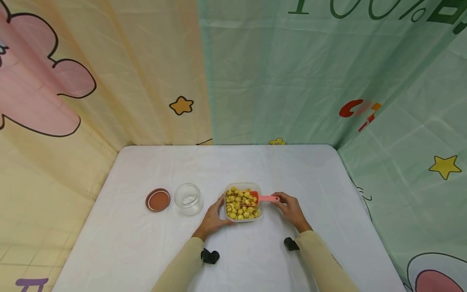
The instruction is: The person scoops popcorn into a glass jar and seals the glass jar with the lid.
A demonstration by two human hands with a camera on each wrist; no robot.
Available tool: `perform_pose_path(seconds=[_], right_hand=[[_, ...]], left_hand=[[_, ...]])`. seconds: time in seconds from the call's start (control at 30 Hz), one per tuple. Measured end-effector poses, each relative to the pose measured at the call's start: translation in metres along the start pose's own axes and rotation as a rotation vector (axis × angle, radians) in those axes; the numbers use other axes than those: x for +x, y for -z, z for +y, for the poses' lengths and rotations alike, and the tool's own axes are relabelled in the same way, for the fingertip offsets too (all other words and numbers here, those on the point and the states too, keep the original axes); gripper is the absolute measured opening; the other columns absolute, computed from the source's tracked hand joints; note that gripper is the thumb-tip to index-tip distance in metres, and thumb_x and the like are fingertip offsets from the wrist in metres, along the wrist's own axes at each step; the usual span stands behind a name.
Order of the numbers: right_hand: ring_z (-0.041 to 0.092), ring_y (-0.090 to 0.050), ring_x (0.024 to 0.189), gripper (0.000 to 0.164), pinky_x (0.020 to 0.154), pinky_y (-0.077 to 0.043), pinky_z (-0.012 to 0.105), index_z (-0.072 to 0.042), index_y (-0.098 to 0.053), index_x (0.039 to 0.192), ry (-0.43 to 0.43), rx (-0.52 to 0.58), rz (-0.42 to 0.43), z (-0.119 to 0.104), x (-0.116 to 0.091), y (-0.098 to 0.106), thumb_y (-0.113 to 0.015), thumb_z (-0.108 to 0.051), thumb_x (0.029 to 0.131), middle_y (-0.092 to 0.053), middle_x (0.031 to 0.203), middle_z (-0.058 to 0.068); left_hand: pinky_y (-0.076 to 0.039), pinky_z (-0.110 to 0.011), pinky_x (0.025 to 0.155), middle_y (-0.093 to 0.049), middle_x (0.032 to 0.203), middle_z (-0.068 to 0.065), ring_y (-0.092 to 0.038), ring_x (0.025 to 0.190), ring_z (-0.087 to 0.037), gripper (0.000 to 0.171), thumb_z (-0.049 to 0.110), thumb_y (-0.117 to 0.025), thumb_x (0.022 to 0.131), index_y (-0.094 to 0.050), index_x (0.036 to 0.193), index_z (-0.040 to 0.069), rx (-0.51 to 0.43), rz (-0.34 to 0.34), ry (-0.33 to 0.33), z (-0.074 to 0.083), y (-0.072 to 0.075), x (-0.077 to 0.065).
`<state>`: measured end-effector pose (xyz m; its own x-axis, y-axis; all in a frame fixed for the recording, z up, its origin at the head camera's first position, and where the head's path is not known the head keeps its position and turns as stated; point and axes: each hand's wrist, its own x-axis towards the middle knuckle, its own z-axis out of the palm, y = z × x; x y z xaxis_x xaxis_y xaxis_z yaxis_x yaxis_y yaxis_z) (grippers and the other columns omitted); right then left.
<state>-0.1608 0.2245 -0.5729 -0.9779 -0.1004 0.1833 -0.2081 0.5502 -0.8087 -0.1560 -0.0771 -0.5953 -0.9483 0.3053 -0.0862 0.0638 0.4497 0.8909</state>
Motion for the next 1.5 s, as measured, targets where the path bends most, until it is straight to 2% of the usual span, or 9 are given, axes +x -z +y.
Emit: perform_pose_path(seconds=[0.33, 0.57, 1.0, 1.23, 1.5], right_hand=[[0.024, -0.067, 0.093, 0.020, 0.082, -0.055, 0.041, -0.004, -0.067, 0.108, -0.031, 0.071, -0.009, -0.001, -0.004, 0.006, -0.067, -0.010, 0.089, -0.070, 0.096, 0.006], [0.027, -0.066, 0.097, 0.021, 0.086, -0.054, 0.044, -0.003, -0.067, 0.109, -0.056, 0.100, -0.010, -0.004, -0.004, 0.009, -0.067, -0.011, 0.090, -0.070, 0.099, 0.008], [0.023, -0.067, 0.093, 0.024, 0.082, -0.055, 0.026, -0.002, -0.067, 0.110, -0.093, 0.138, -0.009, -0.005, -0.003, 0.010, -0.066, -0.017, 0.090, -0.070, 0.098, 0.008], [0.024, -0.066, 0.093, 0.024, 0.083, -0.055, 0.029, -0.002, -0.067, 0.110, -0.110, 0.129, 0.000, -0.007, -0.003, 0.010, -0.067, -0.016, 0.090, -0.070, 0.099, 0.009], [0.024, -0.066, 0.094, 0.029, 0.086, -0.056, 0.036, -0.002, -0.067, 0.110, -0.105, 0.134, 0.006, -0.007, -0.002, 0.010, -0.067, -0.022, 0.089, -0.070, 0.099, 0.008]], left_hand=[[-0.024, -0.052, 0.115, -0.039, 0.150, -0.017, -0.030, 0.140, -0.037, 0.115, 0.029, -0.091, 0.064, -0.021, 0.153, 0.005, -0.002, 0.005, 0.010, 0.000, -0.001, 0.000], [-0.023, -0.052, 0.115, -0.038, 0.150, -0.017, -0.029, 0.141, -0.037, 0.115, 0.030, -0.090, 0.065, -0.021, 0.153, 0.005, -0.008, 0.006, 0.017, 0.000, -0.002, -0.001], [-0.022, -0.053, 0.115, -0.035, 0.152, -0.016, -0.027, 0.141, -0.037, 0.115, 0.031, -0.091, 0.064, -0.022, 0.153, 0.008, -0.015, 0.003, 0.035, -0.002, -0.001, -0.001], [-0.021, -0.054, 0.115, -0.028, 0.156, -0.015, -0.024, 0.142, -0.038, 0.113, 0.033, -0.090, 0.064, -0.024, 0.153, 0.009, 0.007, -0.003, 0.018, -0.003, 0.000, -0.004], [-0.024, -0.051, 0.115, -0.032, 0.154, -0.016, -0.027, 0.141, -0.036, 0.113, 0.038, -0.089, 0.064, -0.025, 0.153, 0.011, 0.079, -0.002, -0.009, -0.005, 0.008, -0.006]])
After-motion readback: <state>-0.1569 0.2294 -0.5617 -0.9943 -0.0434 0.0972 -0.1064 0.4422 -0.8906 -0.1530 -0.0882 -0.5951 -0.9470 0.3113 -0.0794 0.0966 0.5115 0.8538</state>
